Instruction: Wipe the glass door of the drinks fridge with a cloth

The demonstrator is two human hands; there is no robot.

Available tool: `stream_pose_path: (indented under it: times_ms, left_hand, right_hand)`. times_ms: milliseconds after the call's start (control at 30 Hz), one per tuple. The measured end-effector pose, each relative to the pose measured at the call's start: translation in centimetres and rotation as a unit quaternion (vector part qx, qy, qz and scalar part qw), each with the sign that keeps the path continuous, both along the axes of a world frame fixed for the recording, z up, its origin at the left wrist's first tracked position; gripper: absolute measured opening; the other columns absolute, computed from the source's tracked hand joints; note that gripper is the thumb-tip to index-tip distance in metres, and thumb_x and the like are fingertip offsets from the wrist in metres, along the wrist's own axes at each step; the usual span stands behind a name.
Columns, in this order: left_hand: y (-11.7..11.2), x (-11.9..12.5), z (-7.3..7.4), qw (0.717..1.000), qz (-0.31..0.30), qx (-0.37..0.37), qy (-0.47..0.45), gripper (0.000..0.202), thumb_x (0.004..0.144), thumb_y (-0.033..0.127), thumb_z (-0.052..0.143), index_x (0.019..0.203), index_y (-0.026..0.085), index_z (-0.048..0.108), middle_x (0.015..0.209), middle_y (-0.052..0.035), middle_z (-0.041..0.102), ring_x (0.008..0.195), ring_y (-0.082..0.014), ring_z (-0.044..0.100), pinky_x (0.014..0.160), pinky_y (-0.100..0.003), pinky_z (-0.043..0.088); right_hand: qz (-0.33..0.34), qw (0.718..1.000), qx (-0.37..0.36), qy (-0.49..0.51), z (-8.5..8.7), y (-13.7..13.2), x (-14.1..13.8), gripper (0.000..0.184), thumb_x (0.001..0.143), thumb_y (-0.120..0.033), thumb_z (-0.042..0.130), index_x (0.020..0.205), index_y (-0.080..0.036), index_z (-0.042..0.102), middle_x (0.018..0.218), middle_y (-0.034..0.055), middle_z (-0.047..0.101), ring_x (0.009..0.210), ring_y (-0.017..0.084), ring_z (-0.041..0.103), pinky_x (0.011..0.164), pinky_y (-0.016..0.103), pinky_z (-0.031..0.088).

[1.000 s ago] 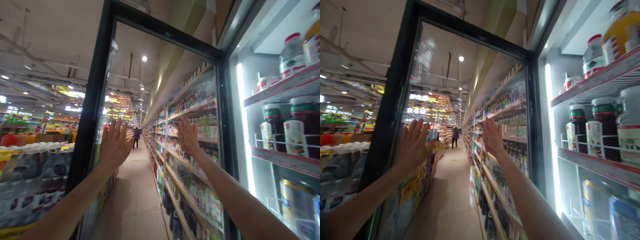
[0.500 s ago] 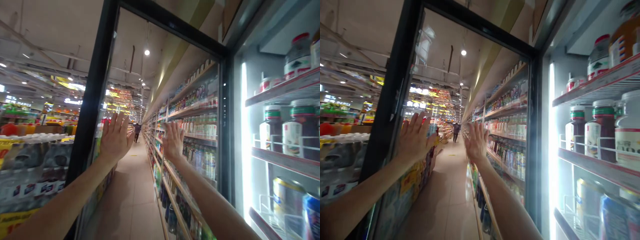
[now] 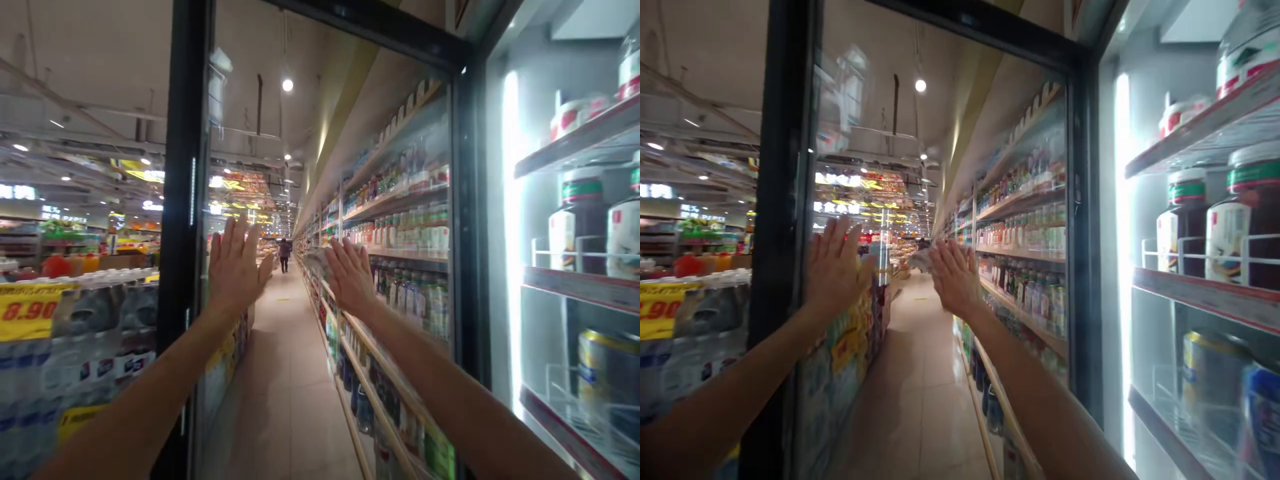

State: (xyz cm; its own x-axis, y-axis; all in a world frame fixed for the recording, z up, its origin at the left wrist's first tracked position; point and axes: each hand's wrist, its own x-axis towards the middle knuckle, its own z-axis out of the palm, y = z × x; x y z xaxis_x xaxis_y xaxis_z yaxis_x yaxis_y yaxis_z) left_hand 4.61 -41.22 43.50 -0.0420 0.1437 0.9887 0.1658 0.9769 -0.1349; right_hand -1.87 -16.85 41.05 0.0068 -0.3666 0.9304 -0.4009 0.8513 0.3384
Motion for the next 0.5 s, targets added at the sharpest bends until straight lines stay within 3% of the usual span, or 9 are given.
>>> stream_pose_path:
  times_ms: [33,100,167,233,267,333,400,433,500]
  left_hand:
    - [0.1,0.0,0.0,1.0,-0.004,0.003,-0.005,0.059,0.088,0.043,0.038,0.138,0.013,0.035,0.149,-0.0159,0.027,0.141,-0.0277,0.015,0.113,-0.049,0.013]
    - [0.3,0.1,-0.1,1.0,-0.014,0.016,-0.014,0.059,0.088,0.042,0.037,0.139,0.013,0.033,0.15,-0.0146,0.026,0.141,-0.0277,0.014,0.114,-0.049,0.011]
    - [0.6,0.2,-0.2,0.999,-0.021,0.027,-0.018,0.06,0.088,0.041,0.037,0.14,0.013,0.032,0.151,-0.0142,0.024,0.141,-0.0279,0.012,0.114,-0.049,0.008]
    - [0.9,0.2,-0.2,0.999,-0.022,0.03,-0.014,0.06,0.088,0.04,0.037,0.14,0.012,0.032,0.151,-0.0139,0.023,0.141,-0.0279,0.011,0.114,-0.049,0.007]
    - [0.9,0.3,-0.2,0.999,-0.02,0.027,-0.011,0.06,0.088,0.04,0.037,0.14,0.012,0.032,0.151,-0.014,0.024,0.141,-0.0278,0.012,0.115,-0.048,0.008]
    - [0.9,0.3,-0.2,1.0,-0.013,0.021,-0.004,0.059,0.088,0.04,0.036,0.141,0.012,0.032,0.151,-0.0143,0.024,0.141,-0.0279,0.013,0.114,-0.049,0.009]
    - [0.7,0.3,-0.3,1.0,-0.006,0.013,0.004,0.059,0.089,0.04,0.036,0.14,0.012,0.032,0.15,-0.015,0.024,0.141,-0.0282,0.014,0.114,-0.049,0.01]
    - [0.6,0.3,-0.4,1.0,-0.002,0.009,0.007,0.058,0.089,0.04,0.035,0.14,0.012,0.032,0.15,-0.0153,0.025,0.141,-0.0283,0.014,0.114,-0.049,0.011]
    - [0.6,0.2,-0.9,1.0,0.004,0.002,0.012,0.058,0.09,0.039,0.035,0.14,0.011,0.032,0.15,-0.0157,0.025,0.141,-0.0283,0.014,0.114,-0.049,0.012]
  right_hand:
    - [0.002,1.0,-0.016,-0.015,0.3,0.8,0.0,0.051,0.089,-0.03,0.037,0.139,-0.026,0.036,0.147,0.0028,0.037,0.141,0.021,0.019,0.114,0.049,0.012]
    - [-0.006,0.987,-0.151,-0.047,1.1,4.2,-0.5,0.051,0.089,-0.029,0.035,0.139,-0.022,0.037,0.146,0.0059,0.038,0.139,0.023,0.022,0.113,0.051,0.01]
    - [-0.02,0.949,-0.308,-0.057,1.7,7.7,-1.3,0.055,0.09,-0.027,0.026,0.142,-0.007,0.029,0.147,0.0198,0.031,0.139,0.029,0.02,0.11,0.058,0.012]
    - [-0.027,0.927,-0.372,-0.047,1.5,8.7,-1.5,0.06,0.091,-0.028,0.021,0.142,0.004,0.021,0.146,0.0286,0.025,0.14,0.033,0.017,0.108,0.061,0.014]
    - [-0.026,0.932,-0.36,-0.041,1.0,8.0,-1.4,0.061,0.091,-0.029,0.021,0.142,0.003,0.02,0.147,0.0276,0.025,0.14,0.032,0.016,0.108,0.059,0.015]
    - [-0.014,0.96,-0.279,-0.032,-0.4,5.1,-1.0,0.057,0.09,-0.034,0.029,0.143,-0.014,0.027,0.148,0.0135,0.031,0.14,0.024,0.018,0.112,0.05,0.018]
    - [-0.002,0.993,-0.113,-0.015,-1.7,2.4,-0.6,0.052,0.09,-0.032,0.035,0.141,-0.026,0.032,0.151,0.0068,0.027,0.141,0.024,0.015,0.112,0.051,0.018]
    - [-0.001,0.998,-0.066,-0.011,-2.1,1.9,-0.5,0.049,0.089,-0.031,0.036,0.139,-0.031,0.036,0.151,0.0039,0.027,0.141,0.023,0.016,0.112,0.051,0.017]
    - [-0.012,0.997,-0.081,-0.013,-2.1,3.3,-0.7,0.046,0.09,-0.029,0.035,0.136,-0.035,0.04,0.151,0.0031,0.027,0.141,0.024,0.018,0.111,0.054,0.016]
